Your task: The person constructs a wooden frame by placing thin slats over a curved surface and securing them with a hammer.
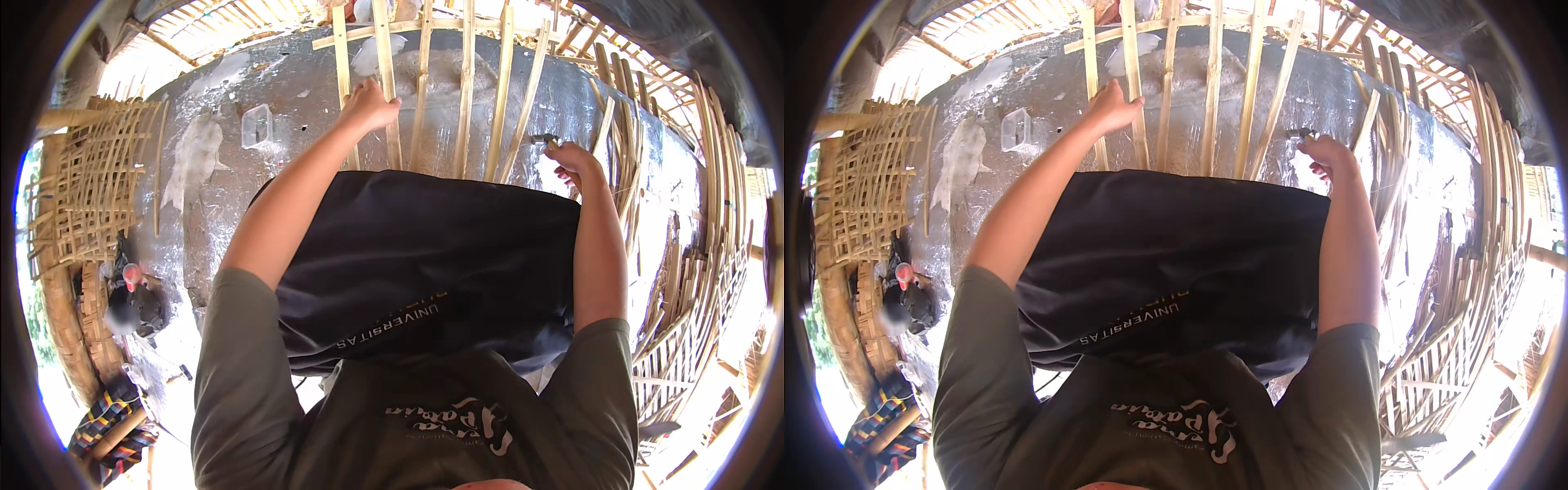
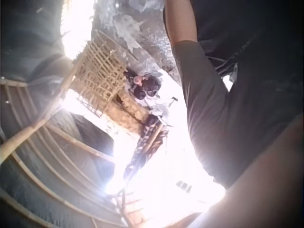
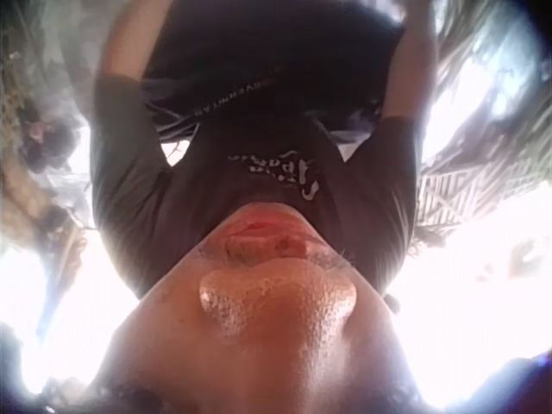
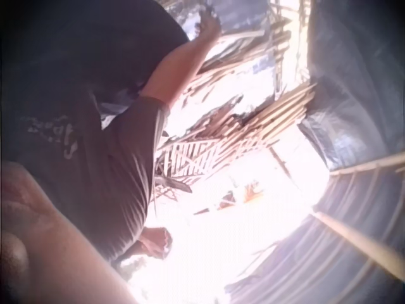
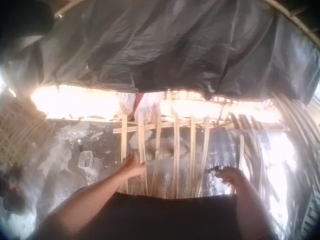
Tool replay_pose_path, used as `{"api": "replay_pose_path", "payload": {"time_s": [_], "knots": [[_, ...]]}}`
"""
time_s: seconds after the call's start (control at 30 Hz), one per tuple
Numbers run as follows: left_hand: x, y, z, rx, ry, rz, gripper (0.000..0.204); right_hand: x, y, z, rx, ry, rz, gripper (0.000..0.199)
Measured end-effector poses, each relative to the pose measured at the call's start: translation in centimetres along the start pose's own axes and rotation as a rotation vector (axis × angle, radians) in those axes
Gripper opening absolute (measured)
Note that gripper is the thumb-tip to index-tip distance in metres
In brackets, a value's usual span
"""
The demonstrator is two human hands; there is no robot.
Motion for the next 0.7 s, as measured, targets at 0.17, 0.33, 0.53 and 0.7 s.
{"api": "replay_pose_path", "payload": {"time_s": [0.17,0.33,0.53,0.7], "knots": [[3.8,-2.2,2.3,-0.168,0.133,-0.066,0.094,0.1,0.1,0.3,-0.007,0.005,-0.03,0.047],[5.9,-0.4,2.5,-0.348,0.432,0.051,0.11,0.0,-0.2,-0.4,0.014,-0.011,-0.042,0.046],[7.2,0.9,2.8,-0.315,0.354,0.056,0.072,0.1,-0.4,0.0,-0.006,0.001,-0.006,0.043],[8.2,1.0,3.1,-0.416,0.798,-0.001,0.031,0.3,-0.1,0.1,-0.015,-0.022,-0.01,0.043]]}}
Point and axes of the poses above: each hand's wrist, its own y-axis away from the middle knuckle, its own x-axis out of the palm, z = x × y, the point moved 4 cm from there along -y, towards the middle knuckle, and after that the axes turned 9 degrees about -z, right-handed, at the moved point
